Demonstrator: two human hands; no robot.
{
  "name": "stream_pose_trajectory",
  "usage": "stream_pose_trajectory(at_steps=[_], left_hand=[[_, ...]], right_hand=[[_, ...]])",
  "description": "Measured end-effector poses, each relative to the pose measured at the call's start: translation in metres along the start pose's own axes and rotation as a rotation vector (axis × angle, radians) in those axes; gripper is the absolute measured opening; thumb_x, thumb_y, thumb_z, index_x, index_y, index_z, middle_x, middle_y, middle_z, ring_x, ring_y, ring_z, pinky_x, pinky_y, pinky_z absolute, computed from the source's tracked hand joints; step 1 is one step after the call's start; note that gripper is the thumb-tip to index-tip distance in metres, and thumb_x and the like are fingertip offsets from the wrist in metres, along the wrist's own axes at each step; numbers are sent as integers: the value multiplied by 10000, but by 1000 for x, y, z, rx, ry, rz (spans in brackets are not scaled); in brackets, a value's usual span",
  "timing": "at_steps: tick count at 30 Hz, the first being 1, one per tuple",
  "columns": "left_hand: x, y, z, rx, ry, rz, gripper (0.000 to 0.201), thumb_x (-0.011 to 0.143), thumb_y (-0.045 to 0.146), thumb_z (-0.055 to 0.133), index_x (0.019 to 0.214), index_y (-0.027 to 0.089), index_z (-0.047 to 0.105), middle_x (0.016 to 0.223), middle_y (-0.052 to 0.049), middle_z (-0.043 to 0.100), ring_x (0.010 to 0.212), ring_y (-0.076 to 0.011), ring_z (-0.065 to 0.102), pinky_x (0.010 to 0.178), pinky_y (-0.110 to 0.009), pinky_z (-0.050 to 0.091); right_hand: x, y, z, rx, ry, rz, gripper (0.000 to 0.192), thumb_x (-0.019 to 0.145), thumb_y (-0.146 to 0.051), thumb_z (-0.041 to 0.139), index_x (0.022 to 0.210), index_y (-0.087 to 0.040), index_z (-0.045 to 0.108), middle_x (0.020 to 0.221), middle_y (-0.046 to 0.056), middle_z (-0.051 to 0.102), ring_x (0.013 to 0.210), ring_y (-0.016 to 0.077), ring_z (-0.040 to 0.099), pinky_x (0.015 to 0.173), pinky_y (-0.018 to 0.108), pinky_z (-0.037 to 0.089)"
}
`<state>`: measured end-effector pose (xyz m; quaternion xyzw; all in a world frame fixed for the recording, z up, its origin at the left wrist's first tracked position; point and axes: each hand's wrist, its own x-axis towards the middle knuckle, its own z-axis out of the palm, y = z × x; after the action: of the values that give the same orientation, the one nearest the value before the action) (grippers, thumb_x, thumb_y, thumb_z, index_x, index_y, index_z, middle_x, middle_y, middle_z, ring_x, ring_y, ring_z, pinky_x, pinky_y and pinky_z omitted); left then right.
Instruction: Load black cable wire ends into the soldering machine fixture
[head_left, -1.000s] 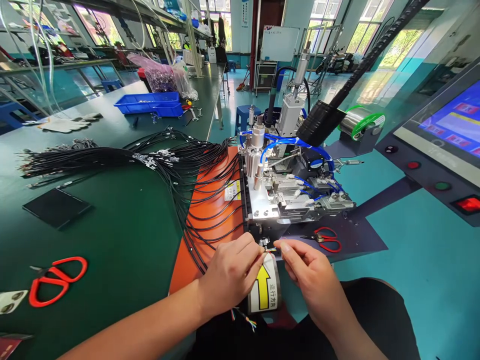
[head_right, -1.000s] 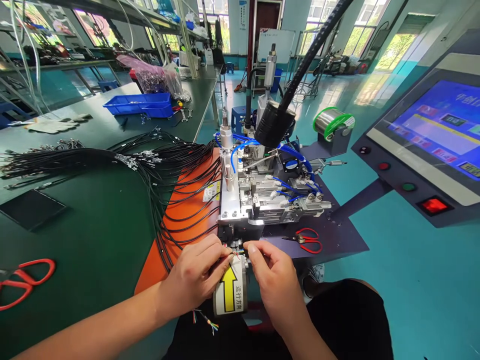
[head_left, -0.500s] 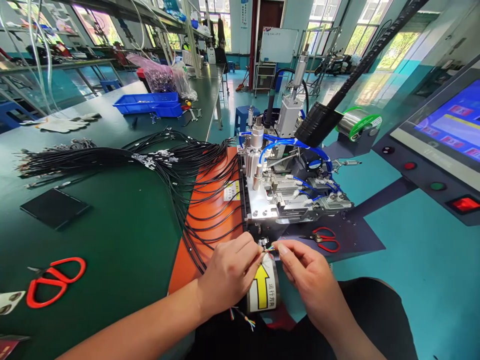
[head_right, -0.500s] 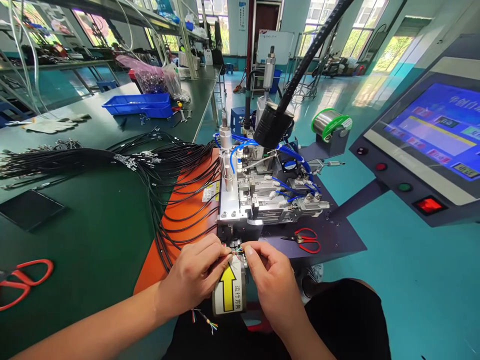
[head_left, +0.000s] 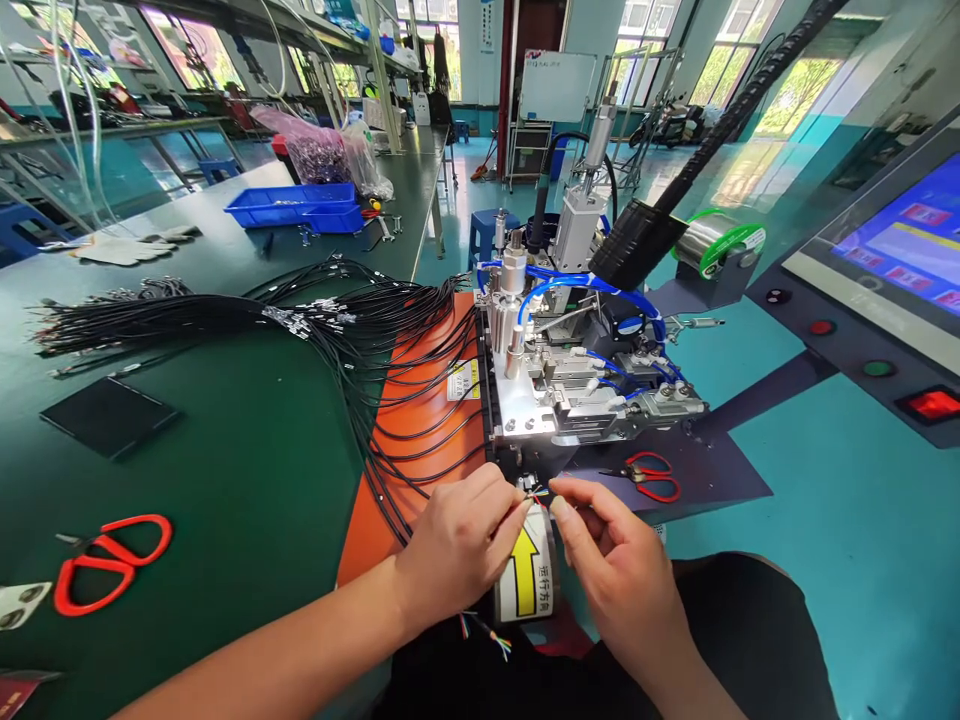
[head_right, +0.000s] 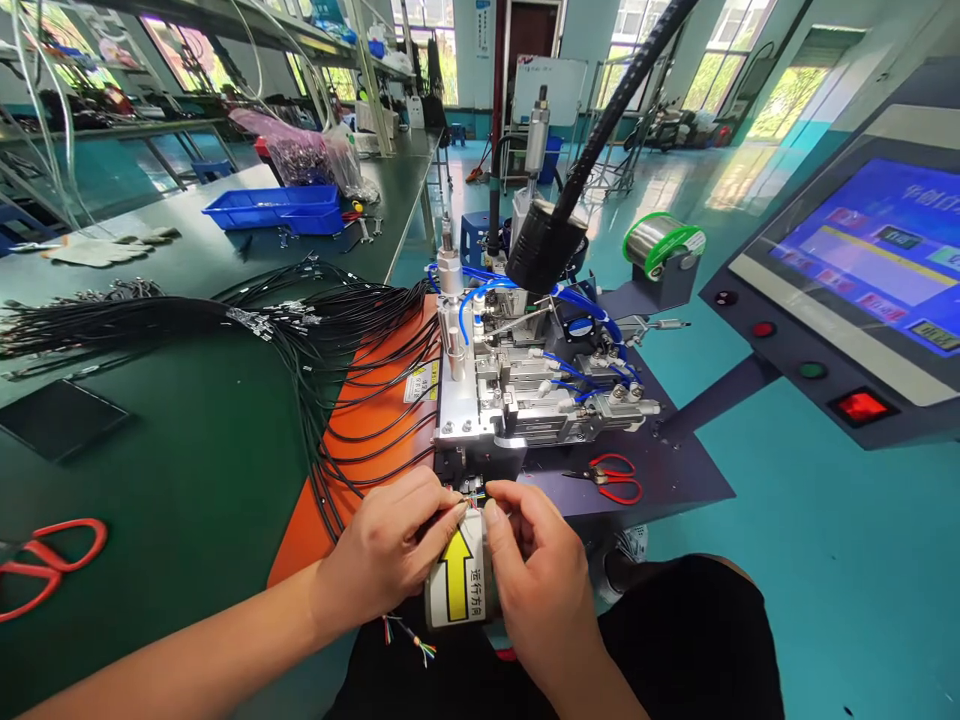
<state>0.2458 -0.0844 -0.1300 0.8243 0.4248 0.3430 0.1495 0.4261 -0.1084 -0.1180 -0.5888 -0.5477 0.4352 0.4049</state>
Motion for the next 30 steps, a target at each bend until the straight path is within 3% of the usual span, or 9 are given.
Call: stream_pose_trajectory(at_steps=[3,11,19,25,28,30], left_hand=[[1,0,-1,-10,-7,1,176,975,173,504,875,145,645,754,-36,553,690,-155,502,617,-284,392],[0,0,-1,-13,-23,-2,175,980,169,494,882,149,637,760,-31,537,694,-160,493,628,-291,388],[0,2,-2,34,-25,23,180,974,154,497,834,141,609,752,-24,509,679,-150,468,604,-292,361],[0,1,-1,33,-19,17,187,976,160,497,840,135,623,749,-26,515,683,-153,483,606,-291,365],[0,0,-1,18,-31,6,181,976,162,494,876,133,642,761,-33,529,691,-156,497,626,-289,382],[0,0,-2,4,-41,12,177,973,154,492,898,131,651,768,-37,540,691,-154,501,624,-283,386]], right_hand=[[5,1,-6,21,33,21,404,897,-513,602,1082,-168,704,845,92,699,678,195,626,551,266,489],[18,0,-8,141,-173,182,376,904,-538,597,938,-172,679,622,-18,513,557,108,430,495,217,341],[23,4,-4,308,-246,289,414,915,-552,589,756,-170,555,545,-68,363,511,70,255,460,214,175],[21,6,-6,213,-218,209,352,923,-531,586,894,-185,644,633,-40,463,555,88,355,490,216,273],[24,4,-8,73,-181,42,275,922,-472,609,958,-208,679,846,15,610,730,138,526,633,242,408],[27,0,-9,-49,-177,-70,228,934,-422,599,911,-212,685,918,26,622,813,159,560,702,260,428]])
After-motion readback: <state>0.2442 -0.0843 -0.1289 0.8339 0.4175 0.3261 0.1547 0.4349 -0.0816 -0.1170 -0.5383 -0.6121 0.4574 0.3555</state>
